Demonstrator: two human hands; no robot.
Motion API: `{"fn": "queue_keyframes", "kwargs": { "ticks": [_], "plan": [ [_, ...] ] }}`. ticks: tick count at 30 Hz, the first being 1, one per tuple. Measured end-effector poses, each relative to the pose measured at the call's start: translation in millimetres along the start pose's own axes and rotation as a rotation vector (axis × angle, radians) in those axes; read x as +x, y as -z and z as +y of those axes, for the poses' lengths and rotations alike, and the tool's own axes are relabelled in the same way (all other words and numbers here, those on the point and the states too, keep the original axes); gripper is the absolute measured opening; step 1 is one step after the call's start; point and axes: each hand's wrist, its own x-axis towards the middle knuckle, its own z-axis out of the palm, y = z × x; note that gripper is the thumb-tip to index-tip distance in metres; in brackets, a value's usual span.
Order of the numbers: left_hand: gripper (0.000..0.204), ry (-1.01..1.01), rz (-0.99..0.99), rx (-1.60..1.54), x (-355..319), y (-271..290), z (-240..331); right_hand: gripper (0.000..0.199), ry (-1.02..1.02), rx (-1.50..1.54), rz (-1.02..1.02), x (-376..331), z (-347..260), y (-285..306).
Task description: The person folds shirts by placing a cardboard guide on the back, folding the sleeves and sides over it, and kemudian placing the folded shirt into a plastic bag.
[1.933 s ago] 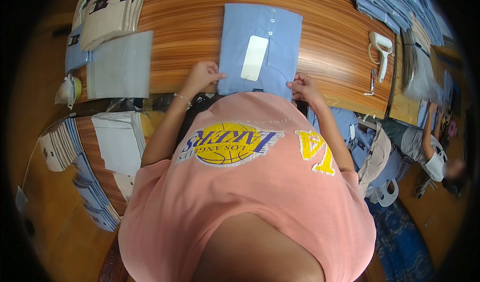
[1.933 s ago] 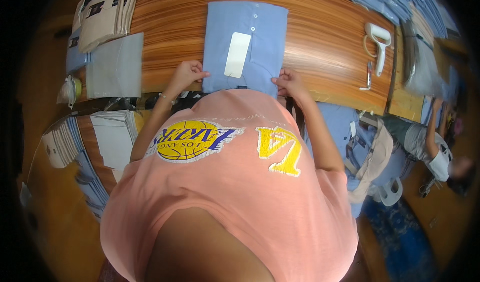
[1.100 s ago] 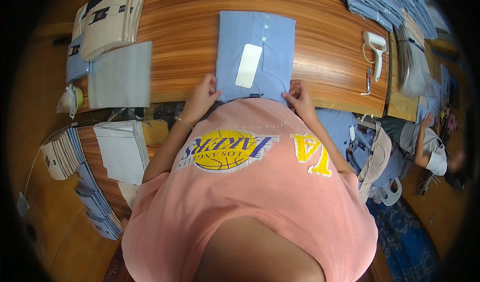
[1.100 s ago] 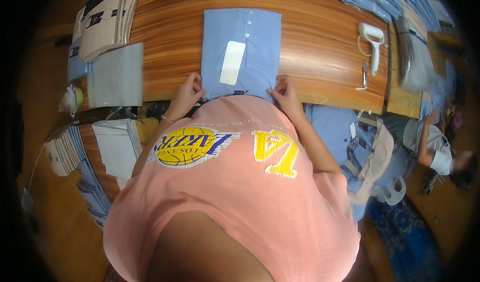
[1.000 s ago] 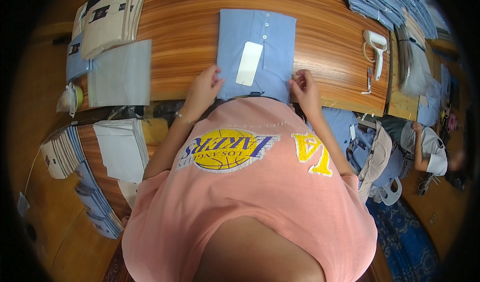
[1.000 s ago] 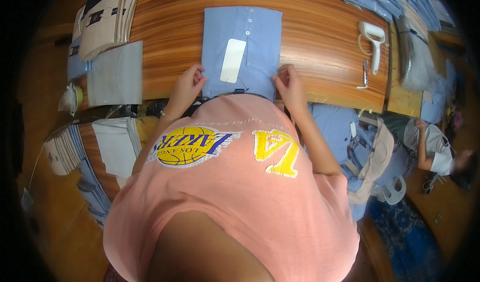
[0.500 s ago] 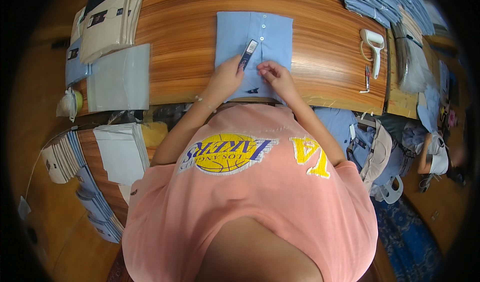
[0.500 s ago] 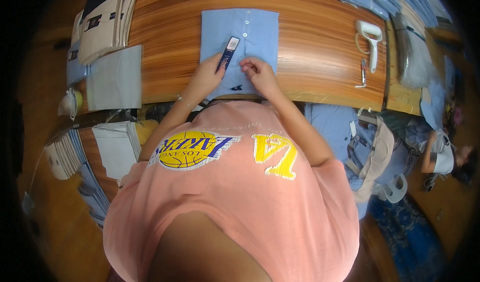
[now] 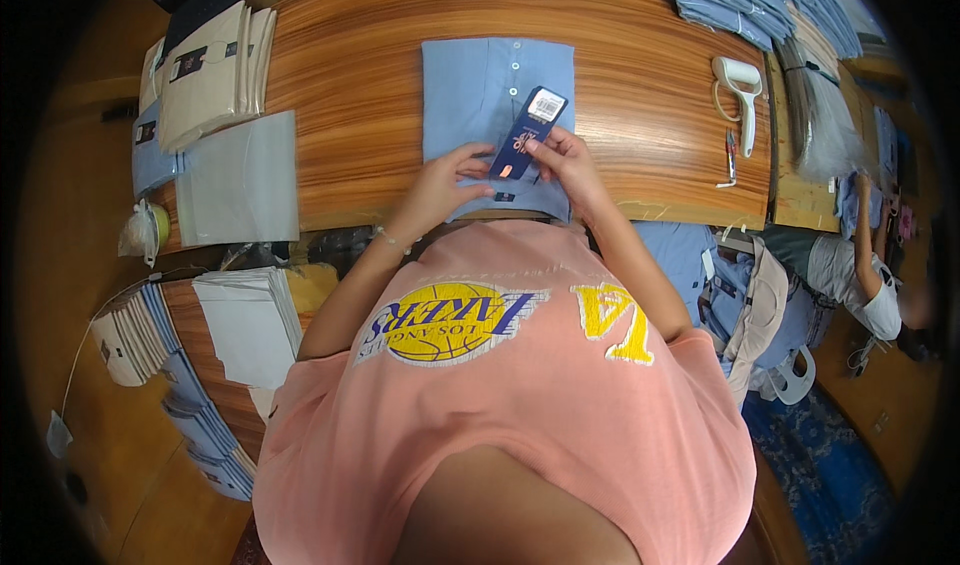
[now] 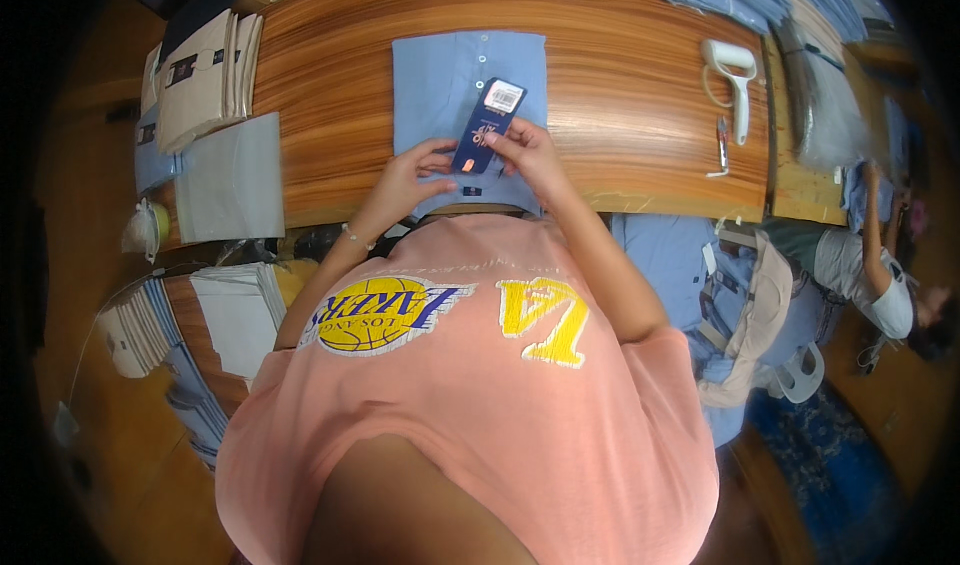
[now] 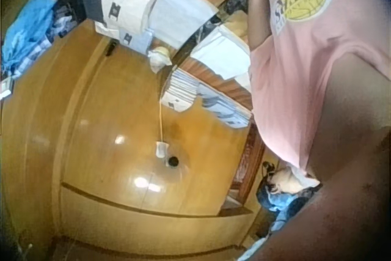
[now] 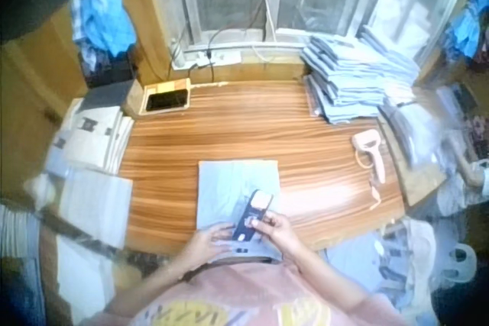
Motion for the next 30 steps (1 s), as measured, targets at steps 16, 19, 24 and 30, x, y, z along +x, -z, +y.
{"fn": "queue_keyframes", "kwargs": {
  "ticks": [16,19,24,30],
  "plan": [
    [0.02,0.055,0.165,0.41,8.9,29.1,8.8,0.032,0.509,-0.511,0.426,34.8,3.1,32.2],
    [0.02,0.054,0.475,0.411,1.3,87.0,-13.2,0.027,0.627,-0.576,0.527,42.3,-9.3,48.8],
    [0.02,-0.223,0.354,0.475,-6.4,92.1,-22.0,0.013,0.749,-0.714,0.27,48.7,-11.4,-4.7],
    [0.016,-0.06,0.99,0.168,-48.2,171.2,-82.6,0.015,0.922,-0.859,-0.421,73.3,3.9,-140.4]
  ]
}}
